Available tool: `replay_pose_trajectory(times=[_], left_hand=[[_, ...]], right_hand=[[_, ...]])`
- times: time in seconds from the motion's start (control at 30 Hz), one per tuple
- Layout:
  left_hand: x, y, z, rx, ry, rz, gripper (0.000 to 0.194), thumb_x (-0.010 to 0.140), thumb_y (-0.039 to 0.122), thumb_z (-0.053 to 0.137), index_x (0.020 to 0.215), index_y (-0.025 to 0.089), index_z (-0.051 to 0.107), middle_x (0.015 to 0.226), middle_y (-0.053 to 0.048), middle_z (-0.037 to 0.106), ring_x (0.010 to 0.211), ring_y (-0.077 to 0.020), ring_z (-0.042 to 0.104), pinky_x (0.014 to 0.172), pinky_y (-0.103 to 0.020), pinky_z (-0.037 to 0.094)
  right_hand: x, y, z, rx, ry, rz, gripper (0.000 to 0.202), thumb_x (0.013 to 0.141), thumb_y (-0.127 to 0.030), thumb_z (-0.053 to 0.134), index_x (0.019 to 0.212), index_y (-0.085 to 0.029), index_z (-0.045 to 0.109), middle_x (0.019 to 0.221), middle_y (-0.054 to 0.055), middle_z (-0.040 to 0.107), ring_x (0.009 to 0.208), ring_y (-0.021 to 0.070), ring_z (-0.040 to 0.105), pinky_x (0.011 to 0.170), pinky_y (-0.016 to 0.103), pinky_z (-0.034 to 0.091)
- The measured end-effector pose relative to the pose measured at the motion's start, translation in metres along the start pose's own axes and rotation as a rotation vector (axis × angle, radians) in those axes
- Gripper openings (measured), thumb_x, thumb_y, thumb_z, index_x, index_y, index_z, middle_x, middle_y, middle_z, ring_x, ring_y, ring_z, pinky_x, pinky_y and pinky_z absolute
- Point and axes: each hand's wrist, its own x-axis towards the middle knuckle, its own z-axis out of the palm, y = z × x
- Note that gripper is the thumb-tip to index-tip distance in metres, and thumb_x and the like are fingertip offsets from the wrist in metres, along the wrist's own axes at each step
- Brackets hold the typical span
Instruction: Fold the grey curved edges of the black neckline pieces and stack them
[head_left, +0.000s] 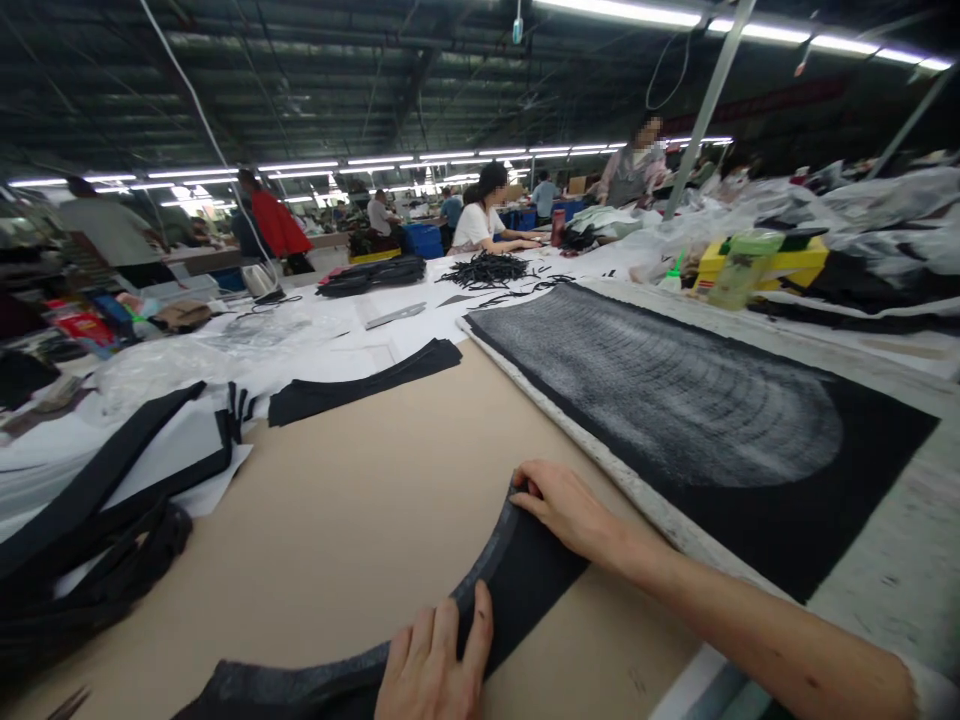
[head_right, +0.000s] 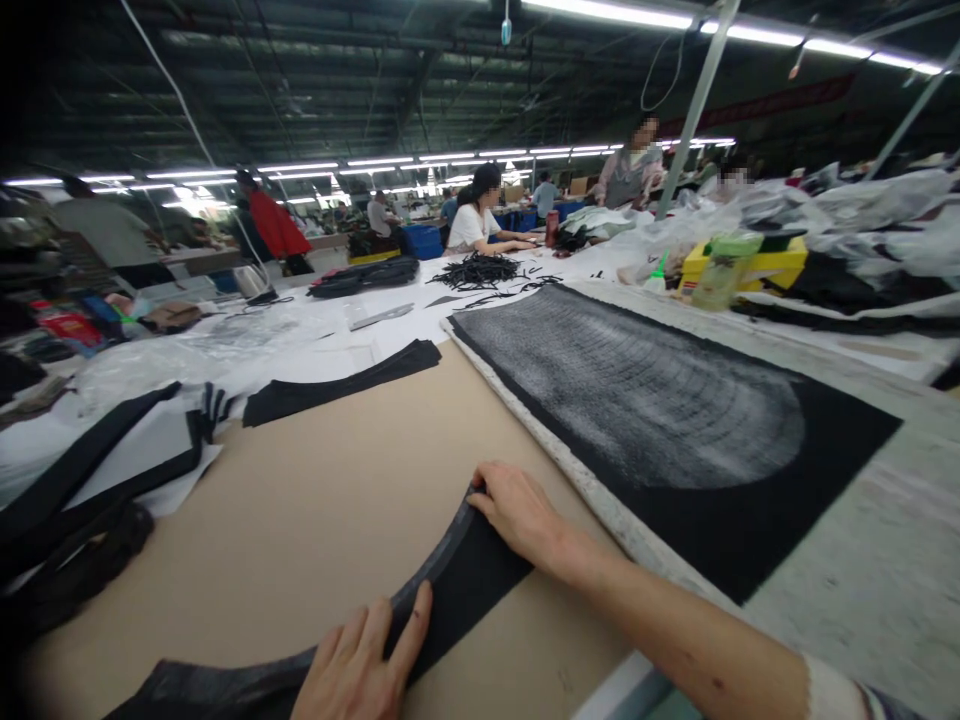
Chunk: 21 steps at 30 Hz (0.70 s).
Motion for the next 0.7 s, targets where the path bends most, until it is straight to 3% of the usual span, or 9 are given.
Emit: replay_pose_trajectory(times=[0.13,0.23,0.27,0.37,0.47,0.6,0.7], left_hand=[[0.001,0.006,-0.019,-0.05,-0.15,-0.044,0.049,0.083,0.015,0.052,0.131,0.026,0.048,0.091,-0.003,0.057,0.08,-0.0195,0.051,0.072,-0.034,0.04],[0.005,0.007,-0.025,-0.092,-0.183,-0.06,0.046,0.087,0.019,0.051,0.132,0.022,0.045,0.09,-0.002,0.057,0.079,-0.0183,0.052,0.071,-0.034,0.043],[0.005,0.006,-0.026,-0.092,-0.175,-0.073,0.045,0.088,0.019,0.05,0.132,0.019,0.044,0.09,-0.003,0.057,0.079,-0.0182,0.052,0.071,-0.033,0.045],[0.001,0.006,-0.025,-0.102,-0.13,-0.134,0.041,0.087,0.014,0.047,0.129,0.01,0.047,0.091,-0.005,0.059,0.081,-0.0188,0.054,0.073,-0.034,0.048],[-0.012,0.007,-0.024,-0.248,-0.069,-0.212,0.032,0.083,0.009,0.046,0.113,0.011,0.058,0.091,-0.006,0.062,0.081,-0.019,0.055,0.072,-0.032,0.05],[-0.037,-0.003,-0.027,-0.467,0.148,-0.257,0.031,0.083,0.007,0.04,0.103,0.017,0.061,0.1,-0.007,0.063,0.091,-0.0193,0.056,0.078,-0.031,0.049],[-0.052,-0.033,-0.041,-0.42,0.237,-0.387,0.031,0.088,0.009,0.041,0.11,0.021,0.06,0.105,-0.006,0.063,0.1,-0.0191,0.054,0.085,-0.033,0.044]], right_hand=[[-0.002,0.002,0.002,0.031,-0.021,-0.03,0.014,0.087,-0.025,0.048,0.091,-0.018,0.059,0.082,0.004,0.062,0.074,0.0182,0.057,0.069,0.03,0.041],[-0.007,-0.011,0.007,0.068,0.137,-0.103,0.016,0.087,-0.03,0.047,0.098,-0.019,0.054,0.088,0.006,0.061,0.077,0.0197,0.057,0.071,0.032,0.044],[-0.011,-0.02,0.01,0.099,0.123,-0.185,0.015,0.089,-0.03,0.046,0.097,-0.02,0.054,0.091,0.007,0.06,0.079,0.0198,0.057,0.072,0.033,0.045],[-0.031,-0.053,0.023,0.223,-0.096,-0.404,0.016,0.094,-0.027,0.038,0.095,-0.023,0.053,0.094,0.007,0.058,0.085,0.0189,0.057,0.076,0.032,0.046],[-0.047,-0.078,0.042,0.324,-0.284,-0.471,0.024,0.096,-0.019,0.03,0.099,-0.022,0.054,0.096,0.006,0.057,0.088,0.0164,0.057,0.079,0.029,0.047],[-0.054,-0.082,0.059,0.275,-0.36,-0.514,0.031,0.092,-0.009,0.032,0.108,-0.021,0.056,0.107,0.007,0.055,0.097,0.0163,0.055,0.088,0.029,0.046],[-0.055,-0.079,0.059,0.188,-0.359,-0.565,0.04,0.09,-0.004,0.034,0.117,-0.023,0.057,0.112,0.007,0.055,0.103,0.0176,0.052,0.092,0.032,0.043]])
